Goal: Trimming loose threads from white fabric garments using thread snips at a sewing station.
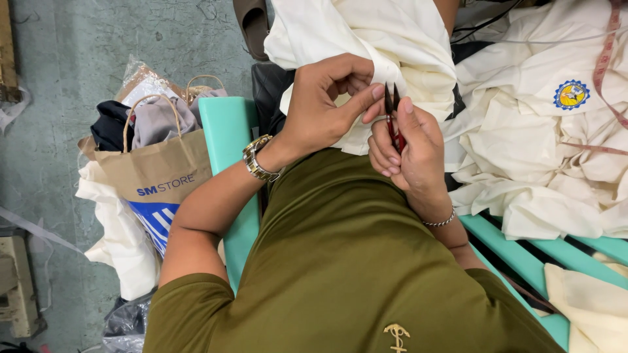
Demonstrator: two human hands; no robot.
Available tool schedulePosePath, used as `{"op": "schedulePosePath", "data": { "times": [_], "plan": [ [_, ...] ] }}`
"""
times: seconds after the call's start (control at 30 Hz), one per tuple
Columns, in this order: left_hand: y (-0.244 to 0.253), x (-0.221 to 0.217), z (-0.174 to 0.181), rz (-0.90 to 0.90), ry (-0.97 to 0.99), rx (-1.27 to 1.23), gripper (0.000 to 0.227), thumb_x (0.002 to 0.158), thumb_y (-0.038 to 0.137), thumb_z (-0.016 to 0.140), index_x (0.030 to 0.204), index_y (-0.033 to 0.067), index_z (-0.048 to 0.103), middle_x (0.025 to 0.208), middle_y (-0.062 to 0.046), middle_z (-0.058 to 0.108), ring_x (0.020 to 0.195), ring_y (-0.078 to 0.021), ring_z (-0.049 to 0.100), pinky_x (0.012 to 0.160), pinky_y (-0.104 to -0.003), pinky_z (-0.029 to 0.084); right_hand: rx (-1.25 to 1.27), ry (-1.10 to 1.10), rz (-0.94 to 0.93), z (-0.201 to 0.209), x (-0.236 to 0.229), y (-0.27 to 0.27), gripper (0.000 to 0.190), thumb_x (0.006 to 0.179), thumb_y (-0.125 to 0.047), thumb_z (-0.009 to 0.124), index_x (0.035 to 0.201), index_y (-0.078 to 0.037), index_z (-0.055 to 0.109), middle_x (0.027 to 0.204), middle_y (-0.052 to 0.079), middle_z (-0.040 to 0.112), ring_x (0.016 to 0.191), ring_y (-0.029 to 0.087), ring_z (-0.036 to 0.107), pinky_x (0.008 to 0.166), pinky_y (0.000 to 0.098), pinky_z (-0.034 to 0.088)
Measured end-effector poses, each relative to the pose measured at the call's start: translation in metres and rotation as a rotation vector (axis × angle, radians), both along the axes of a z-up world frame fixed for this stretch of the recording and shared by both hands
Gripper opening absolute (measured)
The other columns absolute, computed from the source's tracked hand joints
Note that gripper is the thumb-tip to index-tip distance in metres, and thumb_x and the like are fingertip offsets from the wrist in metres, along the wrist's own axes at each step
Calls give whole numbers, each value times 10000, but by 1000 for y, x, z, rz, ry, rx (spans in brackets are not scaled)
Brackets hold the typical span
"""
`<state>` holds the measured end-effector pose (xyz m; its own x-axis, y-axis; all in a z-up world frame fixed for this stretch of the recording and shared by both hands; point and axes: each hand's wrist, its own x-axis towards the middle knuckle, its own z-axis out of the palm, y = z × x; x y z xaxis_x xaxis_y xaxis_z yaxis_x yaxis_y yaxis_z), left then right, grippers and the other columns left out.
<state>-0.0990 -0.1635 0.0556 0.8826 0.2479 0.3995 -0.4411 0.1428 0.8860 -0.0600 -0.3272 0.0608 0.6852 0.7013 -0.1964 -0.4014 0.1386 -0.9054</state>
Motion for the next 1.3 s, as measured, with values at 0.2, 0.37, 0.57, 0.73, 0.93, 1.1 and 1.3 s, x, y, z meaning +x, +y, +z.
{"op": "schedulePosePath", "data": {
  "times": [0.2, 0.37, 0.57, 0.73, 0.93, 1.1, 1.3],
  "plan": [
    [0, 0, 0, 17, 2, 22, 58, 1002, -9, 629, 947, -9, 610, 668, -63, 598, 615, -110, 615, 667, -230, 528, -3, 10, -4, 0, 0, 0, 507, 1079, -452, 398, 1029, 21, 573, 473, 2, 291, 347, 92, 240, 325, 230, 250],
    [1, 1, -1, 48, -7, 65, 62, 995, -18, 633, 935, -13, 622, 664, -60, 603, 613, -108, 616, 675, -234, 534, -13, 30, -24, 1, -1, 2, 497, 1075, -448, 405, 1017, 17, 572, 471, 0, 281, 349, 87, 235, 324, 226, 242],
    [0, 2, -3, 67, -3, 69, 67, 988, -36, 638, 924, -20, 622, 662, -55, 584, 608, -102, 599, 676, -230, 532, 4, 48, -33, -2, 0, 2, 491, 1076, -442, 406, 1019, 18, 569, 471, -1, 260, 349, 86, 218, 322, 227, 227],
    [0, 2, -4, 72, -2, 67, 74, 984, -41, 643, 918, -19, 619, 667, -53, 577, 608, -103, 605, 680, -229, 537, 8, 49, -32, -2, 0, 2, 487, 1073, -439, 421, 1018, 19, 577, 467, -1, 263, 343, 86, 225, 316, 226, 228],
    [1, 3, -9, 84, -5, 90, 67, 982, -37, 645, 920, -13, 634, 665, -49, 598, 613, -93, 607, 688, -228, 547, -18, 48, -44, -1, 0, 4, 481, 1074, -429, 418, 1009, 21, 575, 464, 0, 269, 341, 83, 223, 313, 223, 218],
    [6, 8, -25, 189, 37, 280, 55, 934, 23, 727, 900, 39, 688, 785, 11, 682, 734, -86, 609, 706, -245, 540, -71, 87, -87, 2, 2, 7, 469, 1070, -398, 438, 1011, 36, 605, 459, -6, 276, 337, 72, 214, 313, 214, 229],
    [6, 9, -33, 161, 17, 355, 159, 922, -20, 711, 1060, 41, 661, 777, -7, 689, 724, -89, 607, 727, -254, 562, -11, 207, -143, -2, 4, 10, 372, 1059, -341, 487, 895, -17, 569, 440, -18, 256, 321, 68, 187, 301, 214, 168]
  ]
}}
